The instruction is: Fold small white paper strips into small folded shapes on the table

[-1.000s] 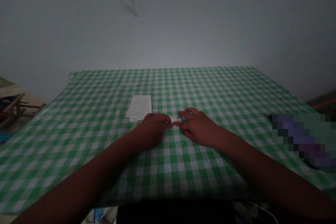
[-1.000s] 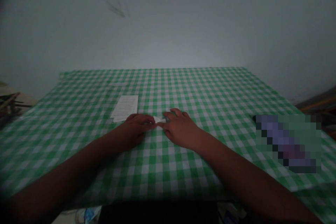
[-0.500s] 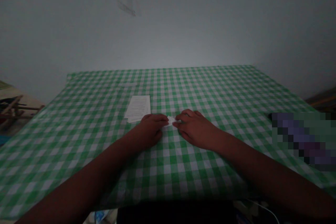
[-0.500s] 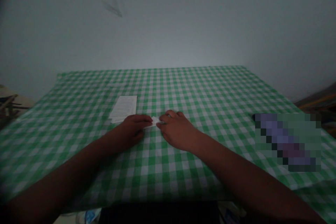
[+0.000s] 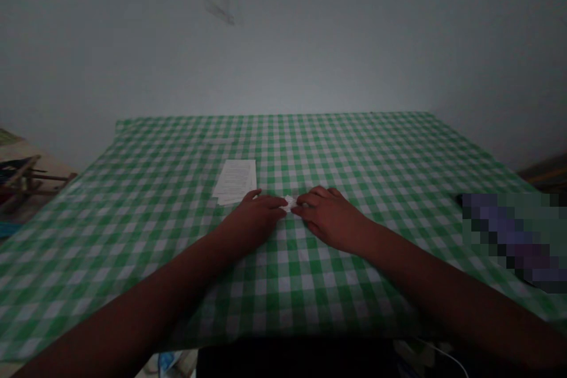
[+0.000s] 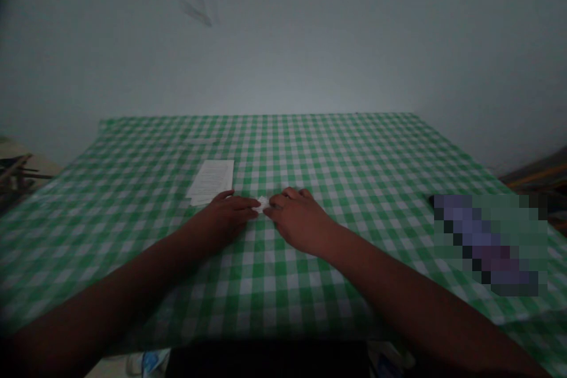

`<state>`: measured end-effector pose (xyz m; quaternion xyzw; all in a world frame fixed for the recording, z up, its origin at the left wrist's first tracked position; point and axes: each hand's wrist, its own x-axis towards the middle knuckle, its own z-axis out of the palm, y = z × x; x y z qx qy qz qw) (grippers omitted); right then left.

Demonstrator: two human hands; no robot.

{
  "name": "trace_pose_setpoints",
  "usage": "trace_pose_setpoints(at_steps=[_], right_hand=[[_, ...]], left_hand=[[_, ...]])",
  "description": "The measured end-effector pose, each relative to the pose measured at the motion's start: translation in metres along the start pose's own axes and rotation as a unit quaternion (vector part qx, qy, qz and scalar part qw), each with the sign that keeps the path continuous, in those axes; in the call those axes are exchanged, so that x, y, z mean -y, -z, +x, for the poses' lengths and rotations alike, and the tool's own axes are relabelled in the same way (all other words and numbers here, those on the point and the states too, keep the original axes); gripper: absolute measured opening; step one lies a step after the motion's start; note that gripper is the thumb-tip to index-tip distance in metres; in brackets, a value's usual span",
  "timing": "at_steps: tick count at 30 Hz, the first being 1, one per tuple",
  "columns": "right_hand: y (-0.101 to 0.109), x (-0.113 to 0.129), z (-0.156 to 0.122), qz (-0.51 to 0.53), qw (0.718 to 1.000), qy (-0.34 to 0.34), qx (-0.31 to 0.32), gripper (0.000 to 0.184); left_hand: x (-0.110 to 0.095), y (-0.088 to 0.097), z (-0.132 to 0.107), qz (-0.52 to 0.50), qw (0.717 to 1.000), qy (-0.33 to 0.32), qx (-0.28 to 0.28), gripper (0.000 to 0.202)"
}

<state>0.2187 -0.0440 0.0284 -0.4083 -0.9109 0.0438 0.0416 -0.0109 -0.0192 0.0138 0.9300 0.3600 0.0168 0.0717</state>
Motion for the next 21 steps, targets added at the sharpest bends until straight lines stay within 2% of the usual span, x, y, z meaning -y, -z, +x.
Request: trace_pose_setpoints(at_steps=[8,14,18,21], right_hand=[[0.001,0.0,-0.004,-0.035,0.999,-0.003,0.003,0.037],[0.001,-0.001,-0.005,-0.032,0.999,-0.004,0.004,0.037],[0.001,-0.001,-0.004,-0.029,1.0,-0.002,0.001,0.036],[0.0,-0.001,-0.004,-0.028,1.0,-0.004,0.0,0.036]], left_hand=[[0.003,0.005,-0.002,-0.044,0.999,0.005,0.0,0.039],[0.008,0.006,0.001,-0.061,0.998,-0.009,-0.024,0.027],[0.013,0.009,0.001,-0.071,0.995,-0.028,-0.071,0.021],[0.015,0.013,-0.001,-0.077,0.989,-0.04,-0.12,0.029]])
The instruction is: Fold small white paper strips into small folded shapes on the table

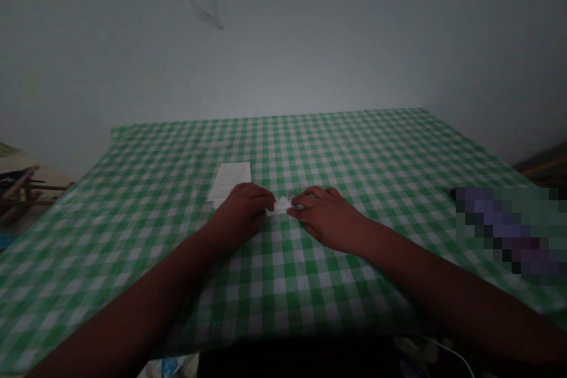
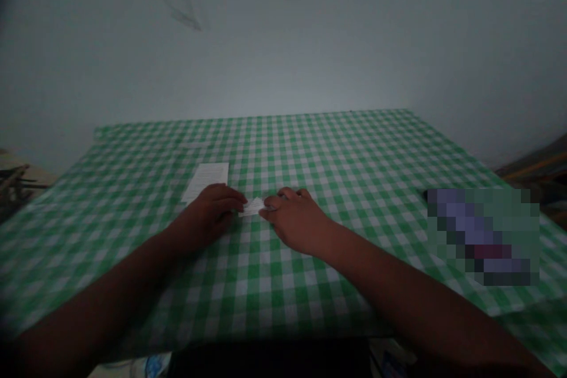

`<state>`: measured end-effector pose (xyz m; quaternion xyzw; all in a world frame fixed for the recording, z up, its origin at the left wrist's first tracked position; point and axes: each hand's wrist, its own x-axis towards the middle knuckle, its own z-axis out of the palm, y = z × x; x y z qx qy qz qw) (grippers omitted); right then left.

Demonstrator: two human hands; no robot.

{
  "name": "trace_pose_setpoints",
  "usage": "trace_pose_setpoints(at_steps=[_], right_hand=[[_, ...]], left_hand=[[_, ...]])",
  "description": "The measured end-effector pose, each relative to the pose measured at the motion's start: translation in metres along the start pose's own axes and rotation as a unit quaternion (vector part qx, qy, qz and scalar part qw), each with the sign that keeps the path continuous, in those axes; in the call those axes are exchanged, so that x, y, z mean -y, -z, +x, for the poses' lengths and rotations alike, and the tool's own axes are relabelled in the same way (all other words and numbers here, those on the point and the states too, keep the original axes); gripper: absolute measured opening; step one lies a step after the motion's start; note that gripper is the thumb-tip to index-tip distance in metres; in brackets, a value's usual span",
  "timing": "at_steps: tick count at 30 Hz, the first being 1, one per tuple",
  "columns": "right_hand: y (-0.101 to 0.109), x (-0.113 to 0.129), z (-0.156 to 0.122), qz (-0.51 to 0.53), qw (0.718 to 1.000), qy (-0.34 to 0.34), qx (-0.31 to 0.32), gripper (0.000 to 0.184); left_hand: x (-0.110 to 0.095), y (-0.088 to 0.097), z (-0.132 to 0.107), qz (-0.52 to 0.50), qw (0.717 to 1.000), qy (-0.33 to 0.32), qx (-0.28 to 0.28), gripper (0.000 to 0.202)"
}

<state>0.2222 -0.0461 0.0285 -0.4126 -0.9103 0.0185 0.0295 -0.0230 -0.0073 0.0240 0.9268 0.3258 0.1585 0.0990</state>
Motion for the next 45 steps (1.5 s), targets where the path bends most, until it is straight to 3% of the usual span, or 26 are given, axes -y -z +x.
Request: trace_pose_setpoints(at_steps=[4,11,16,23,29,33,37,45], right_hand=[[-0.001,-0.001,0.0,0.001,1.0,-0.001,0.002,0.036],[0.0,-0.002,-0.001,0.008,1.0,0.004,0.0,0.037],[0.0,-0.003,-0.001,0.015,1.0,0.007,0.004,0.038],[-0.001,-0.005,0.0,0.021,1.0,0.006,0.012,0.038],[-0.001,-0.006,0.0,0.027,1.0,0.005,0.008,0.037],[-0.002,-0.005,-0.001,0.024,1.0,0.008,0.003,0.038],[-0.002,-0.005,-0.001,0.025,1.0,0.011,0.005,0.04],[-0.001,-0.006,-0.001,0.032,0.999,0.014,0.003,0.039]], left_hand=[[-0.003,0.002,-0.001,0.0,0.999,-0.001,0.034,0.045],[-0.011,0.007,-0.003,0.038,0.994,0.006,0.102,0.047],[-0.014,0.013,-0.012,0.055,0.991,0.007,0.122,0.053],[-0.009,0.024,-0.019,0.046,0.985,0.07,0.149,0.05],[-0.006,0.03,-0.012,0.052,0.99,0.057,0.12,0.027],[-0.007,0.022,-0.01,0.039,0.995,0.025,0.085,0.039],[-0.008,0.014,-0.01,0.021,0.995,-0.001,0.102,0.046],[-0.014,0.016,-0.01,0.035,0.99,0.039,0.129,0.044]])
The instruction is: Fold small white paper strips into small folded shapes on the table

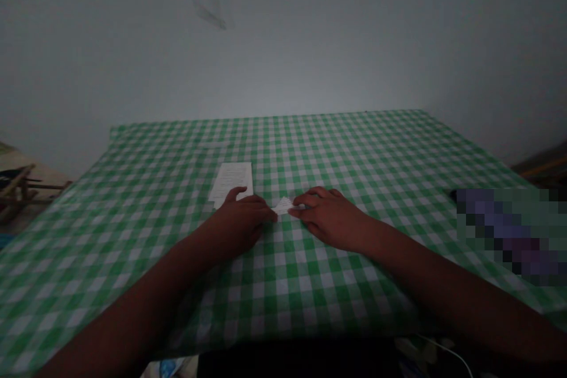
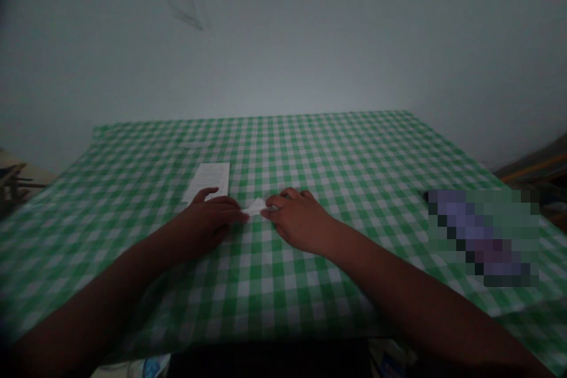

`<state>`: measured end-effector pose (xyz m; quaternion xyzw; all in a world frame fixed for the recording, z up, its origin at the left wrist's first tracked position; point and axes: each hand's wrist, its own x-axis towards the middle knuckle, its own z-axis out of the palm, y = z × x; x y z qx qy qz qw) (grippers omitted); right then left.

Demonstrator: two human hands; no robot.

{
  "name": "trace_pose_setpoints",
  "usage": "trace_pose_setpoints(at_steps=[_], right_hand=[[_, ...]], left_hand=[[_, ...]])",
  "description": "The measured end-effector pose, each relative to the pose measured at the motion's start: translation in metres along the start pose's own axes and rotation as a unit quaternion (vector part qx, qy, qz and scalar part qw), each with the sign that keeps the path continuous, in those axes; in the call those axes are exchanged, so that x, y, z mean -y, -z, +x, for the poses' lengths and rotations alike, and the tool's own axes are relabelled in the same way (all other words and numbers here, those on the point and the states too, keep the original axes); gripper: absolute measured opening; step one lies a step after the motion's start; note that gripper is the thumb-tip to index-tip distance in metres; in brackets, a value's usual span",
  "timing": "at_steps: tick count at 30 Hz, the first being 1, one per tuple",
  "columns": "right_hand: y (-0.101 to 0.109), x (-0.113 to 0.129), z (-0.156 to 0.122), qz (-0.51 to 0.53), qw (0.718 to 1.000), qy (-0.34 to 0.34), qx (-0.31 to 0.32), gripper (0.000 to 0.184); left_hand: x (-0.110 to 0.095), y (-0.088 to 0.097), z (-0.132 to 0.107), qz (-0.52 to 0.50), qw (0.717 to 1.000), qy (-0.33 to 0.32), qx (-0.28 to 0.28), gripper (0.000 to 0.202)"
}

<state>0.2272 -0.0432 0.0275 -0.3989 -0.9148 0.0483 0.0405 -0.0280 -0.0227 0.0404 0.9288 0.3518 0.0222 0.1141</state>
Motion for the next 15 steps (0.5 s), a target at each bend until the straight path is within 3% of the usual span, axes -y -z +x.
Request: trace_pose_setpoints(at_steps=[6,15], right_hand=[[0.001,0.003,0.0,-0.003,1.0,-0.01,0.004,0.04],[0.0,0.007,-0.001,-0.019,1.0,-0.014,-0.001,0.041]], left_hand=[[-0.009,-0.008,0.006,0.033,0.999,-0.008,-0.004,0.053],[-0.014,-0.014,0.005,0.074,0.997,0.009,-0.02,0.049]])
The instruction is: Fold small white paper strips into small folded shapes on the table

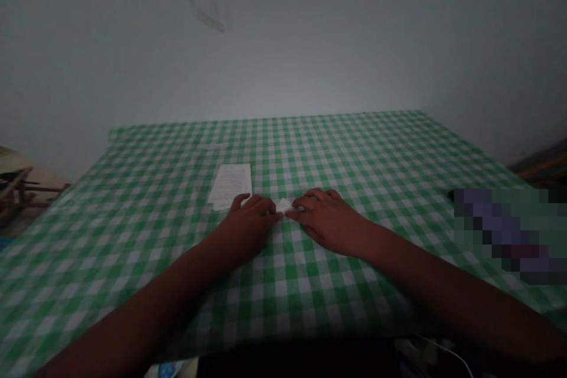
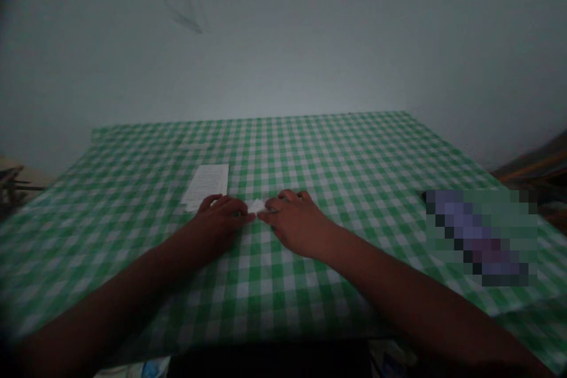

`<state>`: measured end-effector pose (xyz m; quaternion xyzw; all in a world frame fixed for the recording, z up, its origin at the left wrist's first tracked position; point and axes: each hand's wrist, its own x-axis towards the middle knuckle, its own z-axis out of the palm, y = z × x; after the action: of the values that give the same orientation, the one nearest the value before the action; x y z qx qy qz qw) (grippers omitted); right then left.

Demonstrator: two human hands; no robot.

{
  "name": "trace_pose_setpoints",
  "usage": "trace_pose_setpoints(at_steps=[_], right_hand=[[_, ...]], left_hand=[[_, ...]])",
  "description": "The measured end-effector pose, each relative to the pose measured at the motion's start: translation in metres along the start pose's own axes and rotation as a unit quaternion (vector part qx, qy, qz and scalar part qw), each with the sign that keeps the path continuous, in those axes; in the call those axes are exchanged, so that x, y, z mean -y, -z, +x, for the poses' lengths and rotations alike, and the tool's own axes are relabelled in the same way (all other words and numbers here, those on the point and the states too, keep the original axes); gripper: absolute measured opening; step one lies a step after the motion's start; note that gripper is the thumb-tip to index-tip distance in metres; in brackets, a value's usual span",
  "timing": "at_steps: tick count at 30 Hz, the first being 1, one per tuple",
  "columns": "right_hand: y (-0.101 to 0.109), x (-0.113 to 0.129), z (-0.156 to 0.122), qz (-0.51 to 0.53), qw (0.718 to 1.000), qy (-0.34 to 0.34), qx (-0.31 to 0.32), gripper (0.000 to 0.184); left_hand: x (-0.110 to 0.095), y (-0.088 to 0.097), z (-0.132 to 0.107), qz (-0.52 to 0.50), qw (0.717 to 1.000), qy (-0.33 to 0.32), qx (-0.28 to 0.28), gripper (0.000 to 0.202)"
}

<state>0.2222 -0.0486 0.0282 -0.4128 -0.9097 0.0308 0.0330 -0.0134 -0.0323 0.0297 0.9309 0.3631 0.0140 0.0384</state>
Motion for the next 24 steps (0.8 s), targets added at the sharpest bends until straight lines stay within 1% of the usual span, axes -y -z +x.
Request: trace_pose_setpoints(at_steps=[4,9,12,19,24], right_hand=[[-0.001,0.003,0.001,-0.011,1.0,-0.024,0.002,0.042],[0.003,0.002,-0.001,-0.031,0.997,-0.076,0.007,0.035],[0.007,-0.002,-0.003,-0.043,0.994,-0.095,0.015,0.033],[0.008,-0.007,-0.005,-0.044,0.994,-0.089,0.036,0.038],[0.009,-0.006,-0.006,-0.046,0.994,-0.088,0.038,0.039]], left_hand=[[-0.005,0.002,-0.001,0.026,1.0,0.004,0.0,0.05],[-0.003,-0.001,-0.003,0.028,0.999,0.002,-0.014,0.049],[-0.004,-0.003,-0.004,0.023,1.0,0.008,-0.019,0.05],[-0.011,-0.005,0.0,0.038,0.999,0.022,-0.015,0.056],[-0.01,-0.001,-0.001,0.043,0.999,0.027,-0.017,0.05]])
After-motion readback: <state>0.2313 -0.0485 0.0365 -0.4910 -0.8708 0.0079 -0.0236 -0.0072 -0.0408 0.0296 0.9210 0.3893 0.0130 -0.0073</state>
